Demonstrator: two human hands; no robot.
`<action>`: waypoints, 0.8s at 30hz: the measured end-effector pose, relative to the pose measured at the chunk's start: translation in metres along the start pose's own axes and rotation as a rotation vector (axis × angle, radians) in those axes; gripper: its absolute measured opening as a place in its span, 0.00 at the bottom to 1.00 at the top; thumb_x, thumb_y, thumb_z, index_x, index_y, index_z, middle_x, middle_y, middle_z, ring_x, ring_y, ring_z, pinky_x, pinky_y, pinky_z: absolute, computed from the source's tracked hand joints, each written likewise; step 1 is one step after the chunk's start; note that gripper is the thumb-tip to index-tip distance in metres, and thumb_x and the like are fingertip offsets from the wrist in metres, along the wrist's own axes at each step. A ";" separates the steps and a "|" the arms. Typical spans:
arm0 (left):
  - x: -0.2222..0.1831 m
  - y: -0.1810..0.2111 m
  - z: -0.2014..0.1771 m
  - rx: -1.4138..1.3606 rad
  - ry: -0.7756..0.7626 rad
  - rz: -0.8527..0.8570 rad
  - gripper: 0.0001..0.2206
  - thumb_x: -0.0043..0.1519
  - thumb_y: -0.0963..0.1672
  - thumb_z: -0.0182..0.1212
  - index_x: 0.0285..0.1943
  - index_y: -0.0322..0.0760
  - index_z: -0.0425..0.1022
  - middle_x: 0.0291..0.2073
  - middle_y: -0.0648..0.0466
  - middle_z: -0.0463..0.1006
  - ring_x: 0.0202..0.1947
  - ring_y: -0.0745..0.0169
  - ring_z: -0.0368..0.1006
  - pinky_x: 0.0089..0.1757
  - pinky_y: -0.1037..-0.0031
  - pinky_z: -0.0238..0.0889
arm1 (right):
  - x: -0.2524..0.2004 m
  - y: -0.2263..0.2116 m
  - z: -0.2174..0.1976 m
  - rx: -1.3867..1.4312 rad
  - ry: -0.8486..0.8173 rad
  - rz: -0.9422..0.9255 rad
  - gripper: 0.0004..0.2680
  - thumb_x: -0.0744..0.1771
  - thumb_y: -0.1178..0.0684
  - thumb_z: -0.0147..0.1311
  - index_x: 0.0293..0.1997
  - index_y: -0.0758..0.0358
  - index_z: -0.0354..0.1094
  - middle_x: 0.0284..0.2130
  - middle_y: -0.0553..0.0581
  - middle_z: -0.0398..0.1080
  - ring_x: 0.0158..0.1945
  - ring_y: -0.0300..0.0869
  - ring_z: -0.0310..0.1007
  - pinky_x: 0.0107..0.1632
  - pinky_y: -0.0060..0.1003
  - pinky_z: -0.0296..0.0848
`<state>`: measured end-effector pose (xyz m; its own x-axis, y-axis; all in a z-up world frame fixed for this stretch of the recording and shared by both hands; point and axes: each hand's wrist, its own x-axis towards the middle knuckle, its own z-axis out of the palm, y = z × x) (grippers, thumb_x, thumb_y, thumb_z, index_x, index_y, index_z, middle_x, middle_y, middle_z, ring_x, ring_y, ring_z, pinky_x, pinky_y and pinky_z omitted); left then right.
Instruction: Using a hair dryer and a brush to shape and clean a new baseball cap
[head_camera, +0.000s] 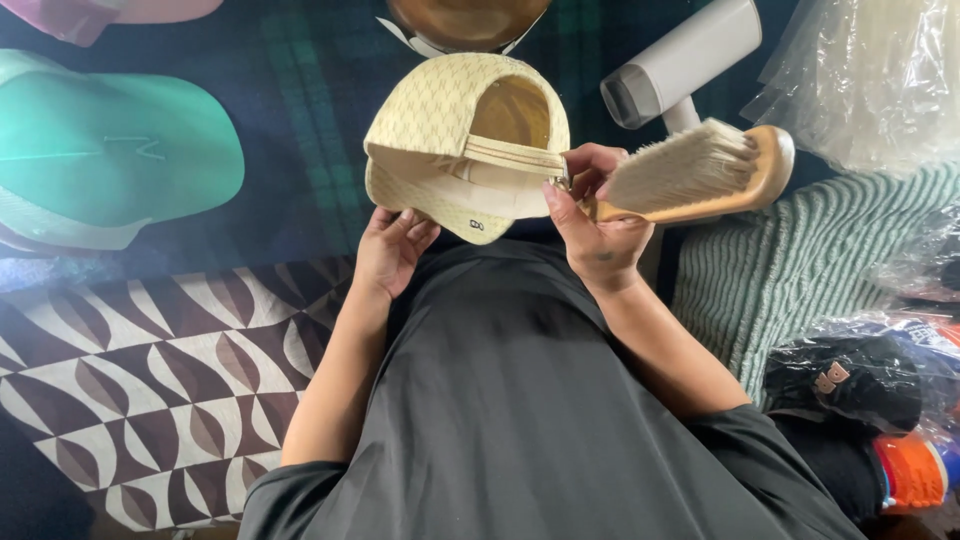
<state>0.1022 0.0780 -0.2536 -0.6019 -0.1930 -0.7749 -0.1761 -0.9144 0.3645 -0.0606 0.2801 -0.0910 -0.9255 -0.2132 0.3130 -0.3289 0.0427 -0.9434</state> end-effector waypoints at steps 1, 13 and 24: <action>-0.002 0.004 0.004 0.001 -0.002 -0.001 0.08 0.66 0.38 0.59 0.52 0.42 0.72 0.35 0.46 0.81 0.39 0.45 0.84 0.47 0.54 0.80 | 0.002 -0.002 -0.002 -0.002 0.002 -0.001 0.09 0.63 0.65 0.68 0.42 0.68 0.69 0.37 0.65 0.74 0.25 0.38 0.63 0.28 0.29 0.62; -0.053 0.072 0.094 1.123 -0.181 1.083 0.32 0.60 0.42 0.77 0.72 0.38 0.65 0.64 0.49 0.72 0.66 0.52 0.68 0.61 0.67 0.62 | 0.035 0.005 -0.013 0.083 -0.077 0.007 0.17 0.64 0.67 0.70 0.31 0.60 0.54 0.38 0.67 0.74 0.26 0.38 0.63 0.32 0.32 0.65; -0.025 0.033 0.115 0.954 -0.353 0.599 0.31 0.74 0.50 0.56 0.82 0.55 0.40 0.76 0.34 0.58 0.65 0.50 0.75 0.58 0.64 0.75 | 0.069 -0.018 -0.025 0.048 -0.199 0.017 0.15 0.66 0.72 0.61 0.39 0.61 0.53 0.42 0.68 0.71 0.50 0.53 0.74 0.56 0.44 0.78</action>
<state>0.0213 0.0936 -0.1630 -0.9421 -0.2550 -0.2178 -0.2131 -0.0463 0.9759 -0.1233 0.2896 -0.0502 -0.8740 -0.4015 0.2736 -0.2997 0.0023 -0.9540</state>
